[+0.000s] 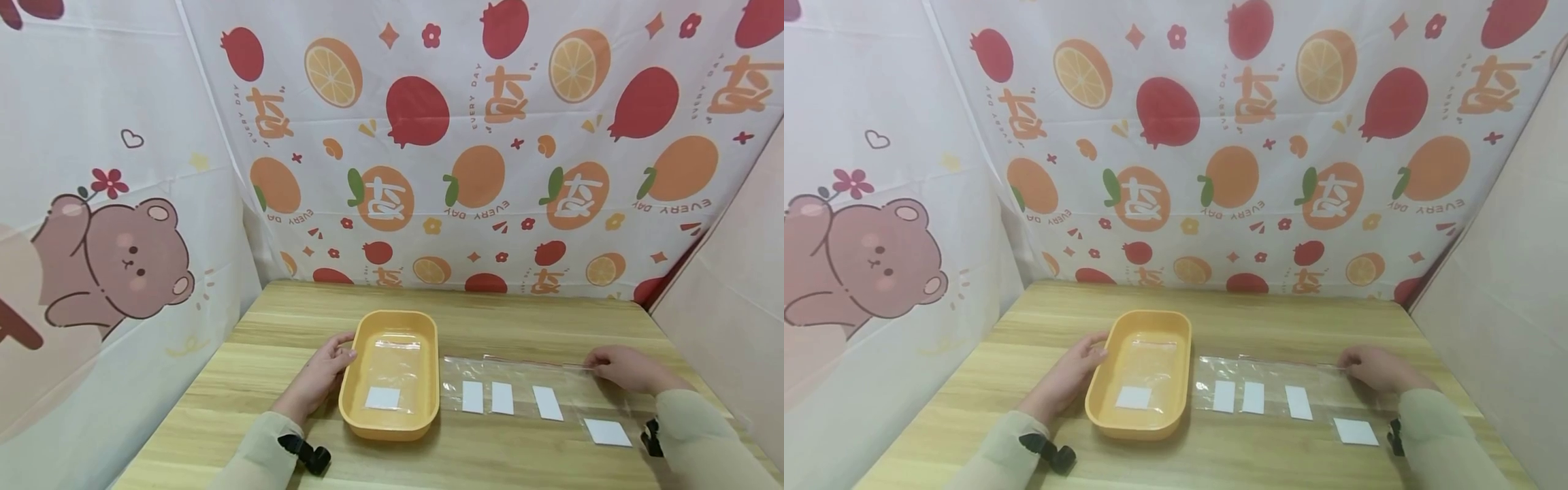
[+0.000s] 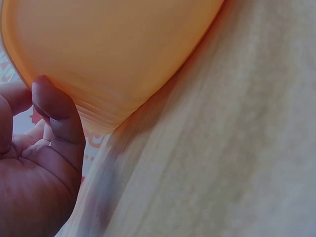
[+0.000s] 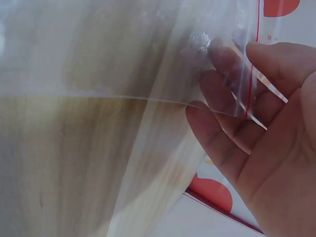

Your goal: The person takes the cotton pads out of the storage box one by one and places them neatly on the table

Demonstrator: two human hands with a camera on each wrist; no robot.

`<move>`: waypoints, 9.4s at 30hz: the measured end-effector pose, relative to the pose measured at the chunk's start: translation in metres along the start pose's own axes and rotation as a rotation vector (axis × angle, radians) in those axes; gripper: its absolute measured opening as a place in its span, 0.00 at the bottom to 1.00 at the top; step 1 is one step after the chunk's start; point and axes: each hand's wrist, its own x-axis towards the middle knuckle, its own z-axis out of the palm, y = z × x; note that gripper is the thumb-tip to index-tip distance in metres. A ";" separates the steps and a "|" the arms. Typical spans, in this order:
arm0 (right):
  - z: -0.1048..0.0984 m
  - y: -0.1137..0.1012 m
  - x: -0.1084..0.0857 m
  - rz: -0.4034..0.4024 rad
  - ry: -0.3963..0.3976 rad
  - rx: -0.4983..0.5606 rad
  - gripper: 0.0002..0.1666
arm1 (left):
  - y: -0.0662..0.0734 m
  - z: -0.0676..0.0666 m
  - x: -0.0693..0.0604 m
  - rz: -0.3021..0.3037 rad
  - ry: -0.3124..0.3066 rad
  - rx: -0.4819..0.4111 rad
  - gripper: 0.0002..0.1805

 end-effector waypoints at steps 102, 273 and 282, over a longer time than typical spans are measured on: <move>0.054 -0.276 0.108 -0.430 0.047 0.163 0.21 | 0.001 0.001 -0.001 -0.026 0.023 0.016 0.29; -0.043 -0.066 -0.022 -0.179 -0.238 0.651 0.25 | 0.000 0.002 -0.007 0.009 -0.009 0.018 0.30; -0.054 -0.013 -0.051 -0.097 -0.308 0.658 0.26 | -0.002 0.001 -0.005 0.001 -0.004 0.014 0.29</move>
